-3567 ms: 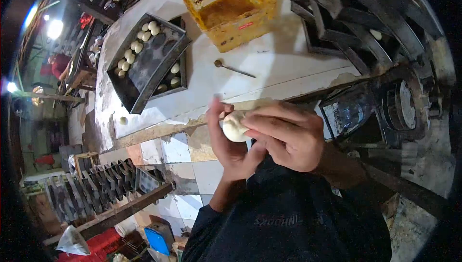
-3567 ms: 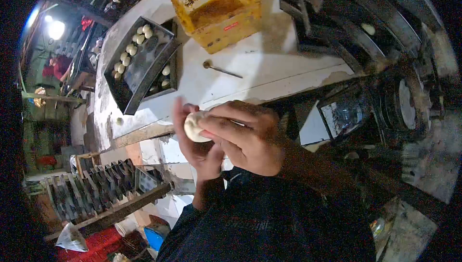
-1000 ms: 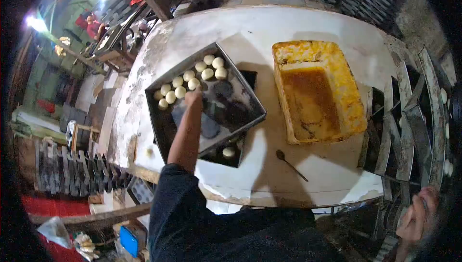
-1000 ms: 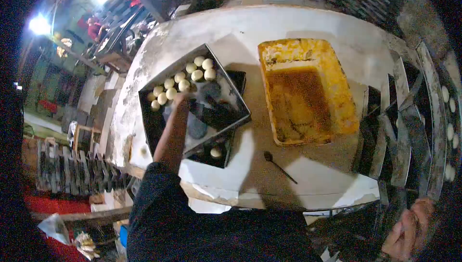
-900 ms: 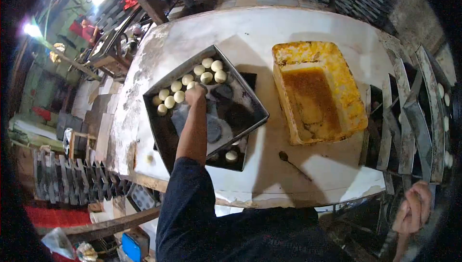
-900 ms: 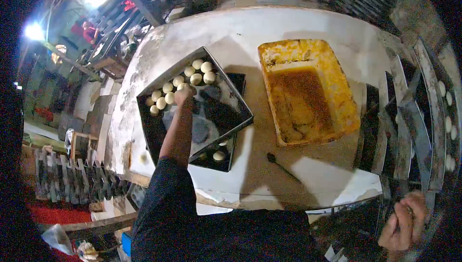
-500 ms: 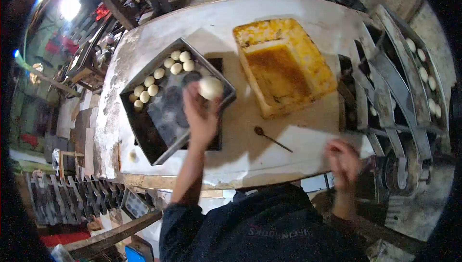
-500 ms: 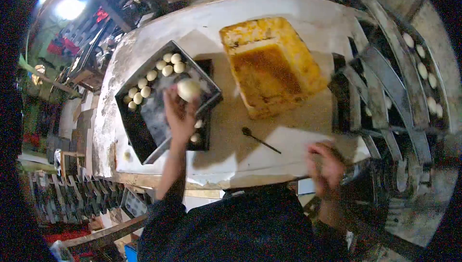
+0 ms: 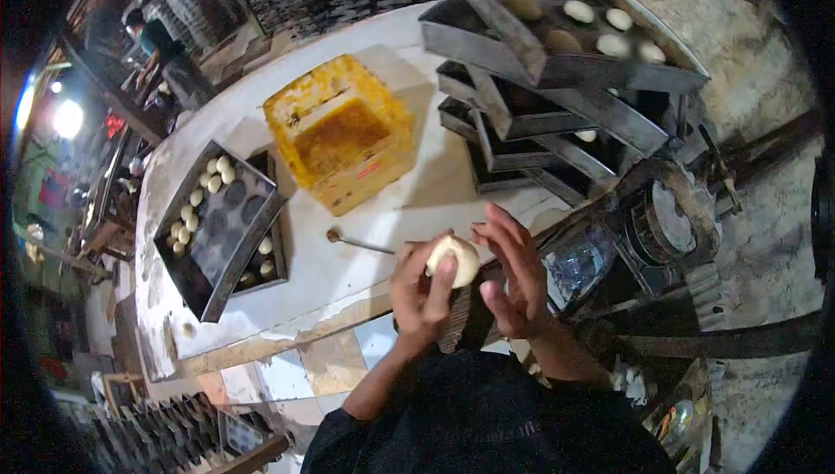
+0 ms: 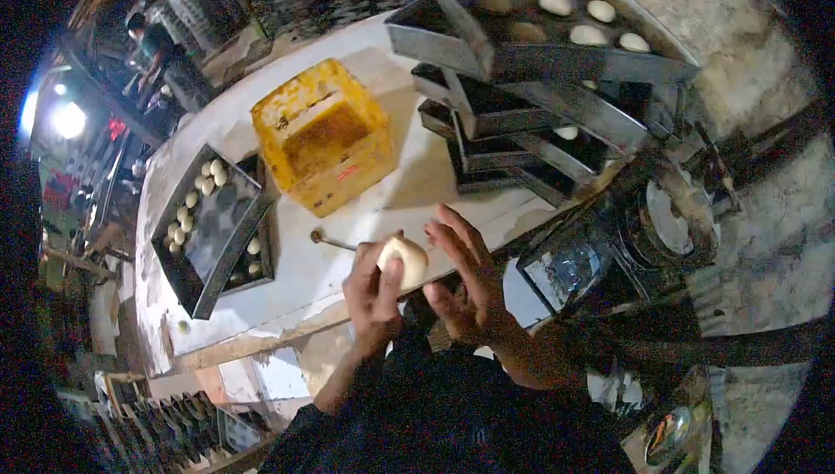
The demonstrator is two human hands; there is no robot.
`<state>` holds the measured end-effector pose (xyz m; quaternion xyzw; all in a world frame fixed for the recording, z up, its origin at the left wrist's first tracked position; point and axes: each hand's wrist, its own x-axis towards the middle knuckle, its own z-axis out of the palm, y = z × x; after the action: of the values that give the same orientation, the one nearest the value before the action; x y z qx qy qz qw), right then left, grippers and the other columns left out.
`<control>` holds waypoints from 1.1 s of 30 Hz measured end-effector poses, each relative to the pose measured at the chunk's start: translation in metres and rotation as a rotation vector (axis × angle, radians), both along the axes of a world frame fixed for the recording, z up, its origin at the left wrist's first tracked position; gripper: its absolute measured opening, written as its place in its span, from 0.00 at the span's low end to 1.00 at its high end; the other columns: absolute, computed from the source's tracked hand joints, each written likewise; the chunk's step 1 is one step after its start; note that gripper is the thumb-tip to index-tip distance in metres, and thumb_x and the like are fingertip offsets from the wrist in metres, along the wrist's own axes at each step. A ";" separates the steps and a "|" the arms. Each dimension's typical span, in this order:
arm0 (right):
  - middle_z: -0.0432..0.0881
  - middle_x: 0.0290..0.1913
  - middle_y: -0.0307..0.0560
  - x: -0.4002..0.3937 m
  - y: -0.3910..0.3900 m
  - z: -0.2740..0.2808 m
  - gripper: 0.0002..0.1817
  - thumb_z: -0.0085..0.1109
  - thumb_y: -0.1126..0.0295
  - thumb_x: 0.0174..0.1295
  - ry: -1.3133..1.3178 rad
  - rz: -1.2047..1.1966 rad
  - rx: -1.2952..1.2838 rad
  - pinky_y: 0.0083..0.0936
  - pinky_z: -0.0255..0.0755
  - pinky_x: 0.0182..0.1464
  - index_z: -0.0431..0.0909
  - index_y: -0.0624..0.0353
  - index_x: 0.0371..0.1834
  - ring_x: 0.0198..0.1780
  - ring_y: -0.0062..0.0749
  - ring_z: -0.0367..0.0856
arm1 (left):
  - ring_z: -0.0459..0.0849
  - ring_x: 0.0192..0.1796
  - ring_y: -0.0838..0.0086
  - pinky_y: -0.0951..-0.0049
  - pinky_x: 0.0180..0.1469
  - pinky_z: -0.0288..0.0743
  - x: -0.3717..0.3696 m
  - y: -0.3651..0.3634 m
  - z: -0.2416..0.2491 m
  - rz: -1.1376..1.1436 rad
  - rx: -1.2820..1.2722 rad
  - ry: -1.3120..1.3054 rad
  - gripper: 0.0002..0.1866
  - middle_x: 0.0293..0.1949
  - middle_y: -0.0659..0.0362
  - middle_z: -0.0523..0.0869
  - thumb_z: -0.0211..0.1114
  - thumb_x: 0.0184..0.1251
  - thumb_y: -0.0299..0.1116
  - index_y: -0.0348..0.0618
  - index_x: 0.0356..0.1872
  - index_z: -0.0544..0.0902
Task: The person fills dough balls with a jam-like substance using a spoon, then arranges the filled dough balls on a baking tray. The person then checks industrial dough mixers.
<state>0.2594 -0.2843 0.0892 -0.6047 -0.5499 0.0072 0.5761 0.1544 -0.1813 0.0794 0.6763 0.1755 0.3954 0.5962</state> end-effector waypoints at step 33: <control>0.74 0.35 0.57 -0.025 0.247 -0.118 0.08 0.51 0.77 0.62 -0.001 0.143 -0.701 0.42 0.72 0.38 0.74 0.66 0.43 0.36 0.54 0.77 | 0.71 0.67 0.59 0.59 0.68 0.65 -0.158 0.269 -0.085 0.235 -0.638 -0.146 0.26 0.66 0.44 0.70 0.57 0.68 0.31 0.24 0.63 0.69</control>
<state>0.2348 -0.0375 -0.0292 -0.7257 -0.5551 0.2354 0.3314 -0.0035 0.0881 -0.0059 0.4007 0.3239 0.4339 0.7391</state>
